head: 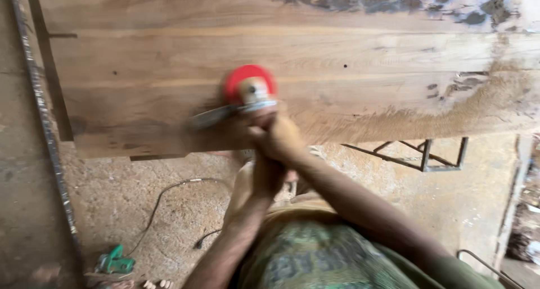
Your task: The person uses a handheld angle grinder with a sanding disc to smooth the surface of a large wooden plank. They move the tool back and forth across the wood, removing dark stains and rough patches to reveal a lighter, smoother finish.
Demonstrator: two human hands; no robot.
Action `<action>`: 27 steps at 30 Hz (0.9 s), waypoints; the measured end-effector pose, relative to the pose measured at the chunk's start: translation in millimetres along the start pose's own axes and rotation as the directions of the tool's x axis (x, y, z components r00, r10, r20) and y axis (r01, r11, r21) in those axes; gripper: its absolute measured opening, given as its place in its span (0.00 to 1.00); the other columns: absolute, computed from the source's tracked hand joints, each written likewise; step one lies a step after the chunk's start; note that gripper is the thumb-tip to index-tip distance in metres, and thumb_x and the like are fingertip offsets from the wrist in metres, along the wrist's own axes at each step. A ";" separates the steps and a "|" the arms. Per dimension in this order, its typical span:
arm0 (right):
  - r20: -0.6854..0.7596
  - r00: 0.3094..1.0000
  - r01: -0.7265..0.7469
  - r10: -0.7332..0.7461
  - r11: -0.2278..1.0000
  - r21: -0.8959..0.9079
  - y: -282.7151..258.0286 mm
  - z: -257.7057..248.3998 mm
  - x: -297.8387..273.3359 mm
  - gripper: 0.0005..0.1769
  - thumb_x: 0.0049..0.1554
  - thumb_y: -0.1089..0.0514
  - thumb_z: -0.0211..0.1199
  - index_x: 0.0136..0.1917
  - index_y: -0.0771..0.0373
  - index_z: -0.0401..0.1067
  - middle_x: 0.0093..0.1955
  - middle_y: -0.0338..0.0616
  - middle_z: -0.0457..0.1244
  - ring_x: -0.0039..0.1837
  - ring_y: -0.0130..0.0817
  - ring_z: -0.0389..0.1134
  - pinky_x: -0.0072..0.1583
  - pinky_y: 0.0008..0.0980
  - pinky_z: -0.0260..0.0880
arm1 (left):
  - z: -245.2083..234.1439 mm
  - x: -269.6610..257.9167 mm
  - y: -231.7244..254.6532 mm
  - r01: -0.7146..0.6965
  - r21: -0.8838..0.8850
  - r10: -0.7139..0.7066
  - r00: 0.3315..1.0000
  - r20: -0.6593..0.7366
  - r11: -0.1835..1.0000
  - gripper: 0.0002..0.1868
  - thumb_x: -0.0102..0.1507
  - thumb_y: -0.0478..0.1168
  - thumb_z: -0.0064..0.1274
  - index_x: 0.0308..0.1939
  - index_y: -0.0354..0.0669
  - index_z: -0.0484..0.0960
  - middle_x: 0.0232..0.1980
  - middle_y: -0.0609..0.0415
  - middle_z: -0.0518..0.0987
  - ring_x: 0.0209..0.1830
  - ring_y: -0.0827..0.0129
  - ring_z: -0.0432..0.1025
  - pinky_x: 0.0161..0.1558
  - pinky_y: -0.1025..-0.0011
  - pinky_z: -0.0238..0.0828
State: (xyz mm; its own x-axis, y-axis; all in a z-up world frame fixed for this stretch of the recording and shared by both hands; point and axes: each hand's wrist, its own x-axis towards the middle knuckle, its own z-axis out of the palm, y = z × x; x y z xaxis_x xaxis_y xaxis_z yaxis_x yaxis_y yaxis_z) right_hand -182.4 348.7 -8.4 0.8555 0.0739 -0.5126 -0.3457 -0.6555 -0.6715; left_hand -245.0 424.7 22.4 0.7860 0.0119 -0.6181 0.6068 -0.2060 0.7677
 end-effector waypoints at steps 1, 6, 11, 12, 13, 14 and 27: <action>0.065 0.997 0.041 -0.041 0.999 0.002 -18.9 17.7 -0.9 0.36 0.53 0.39 0.71 0.62 0.67 0.65 0.48 0.58 0.72 0.52 0.53 0.75 0.54 0.45 0.76 | -15.1 -3.5 -10.1 -0.031 -0.038 0.028 0.996 -0.085 0.999 0.36 0.69 0.49 0.48 0.74 0.40 0.50 0.56 0.42 0.74 0.42 0.59 0.72 0.42 0.55 0.76; 0.265 0.964 -0.025 0.003 0.997 0.080 -70.4 65.3 -25.8 0.52 0.50 0.43 0.69 0.77 0.64 0.47 0.56 0.62 0.69 0.55 0.55 0.75 0.59 0.45 0.74 | -66.1 -29.0 -42.8 -0.099 -0.146 0.046 0.941 -0.334 0.984 0.39 0.68 0.49 0.51 0.74 0.39 0.48 0.57 0.39 0.73 0.45 0.56 0.73 0.44 0.55 0.76; 0.206 0.972 -0.139 0.113 0.984 0.114 -47.8 36.6 -57.2 0.53 0.51 0.42 0.70 0.76 0.66 0.46 0.55 0.63 0.68 0.55 0.54 0.74 0.59 0.45 0.75 | -34.4 -58.6 -31.8 -0.061 -0.136 0.042 0.989 -0.140 0.989 0.42 0.67 0.48 0.54 0.75 0.37 0.46 0.59 0.36 0.72 0.48 0.53 0.73 0.45 0.55 0.76; 0.223 0.961 -0.196 0.165 0.973 0.124 -36.6 26.9 -65.0 0.52 0.51 0.41 0.70 0.77 0.64 0.46 0.55 0.62 0.68 0.55 0.53 0.75 0.59 0.44 0.76 | -22.1 -66.6 -28.7 -0.040 -0.125 0.030 0.996 -0.083 0.991 0.43 0.67 0.48 0.55 0.75 0.37 0.45 0.60 0.35 0.72 0.49 0.52 0.73 0.46 0.54 0.76; 0.184 0.970 -0.186 0.158 0.972 0.144 -24.8 17.4 -73.0 0.51 0.51 0.43 0.69 0.77 0.64 0.47 0.55 0.62 0.69 0.55 0.53 0.75 0.59 0.45 0.76 | -9.8 -72.8 -25.7 -0.023 -0.117 0.018 0.999 -0.045 0.993 0.43 0.66 0.48 0.55 0.75 0.36 0.45 0.60 0.35 0.71 0.49 0.51 0.73 0.46 0.54 0.76; 0.144 0.978 -0.175 0.152 0.971 0.164 -12.4 8.3 -82.1 0.50 0.50 0.45 0.68 0.77 0.63 0.48 0.55 0.61 0.69 0.55 0.53 0.75 0.59 0.45 0.76 | 1.6 -78.4 -23.5 0.004 -0.111 -0.004 1.000 -0.001 0.994 0.44 0.66 0.47 0.56 0.75 0.36 0.44 0.60 0.34 0.71 0.50 0.51 0.73 0.46 0.54 0.76; -0.134 0.958 -0.209 0.254 0.937 0.280 144.8 -74.8 -125.6 0.43 0.48 0.46 0.70 0.69 0.65 0.56 0.55 0.60 0.68 0.56 0.51 0.74 0.57 0.46 0.75 | 153.2 -89.3 -46.6 -0.336 0.187 0.317 0.940 0.123 0.923 0.46 0.60 0.47 0.62 0.70 0.30 0.48 0.62 0.36 0.67 0.56 0.54 0.73 0.47 0.60 0.81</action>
State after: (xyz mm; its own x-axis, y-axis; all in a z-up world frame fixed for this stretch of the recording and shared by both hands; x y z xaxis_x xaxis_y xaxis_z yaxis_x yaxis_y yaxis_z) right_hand -311.1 188.2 -1.3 0.7833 -0.1962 -0.5898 -0.6108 -0.4189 -0.6719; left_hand -361.6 283.3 16.0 0.9170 -0.1745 -0.3588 0.2745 -0.3768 0.8847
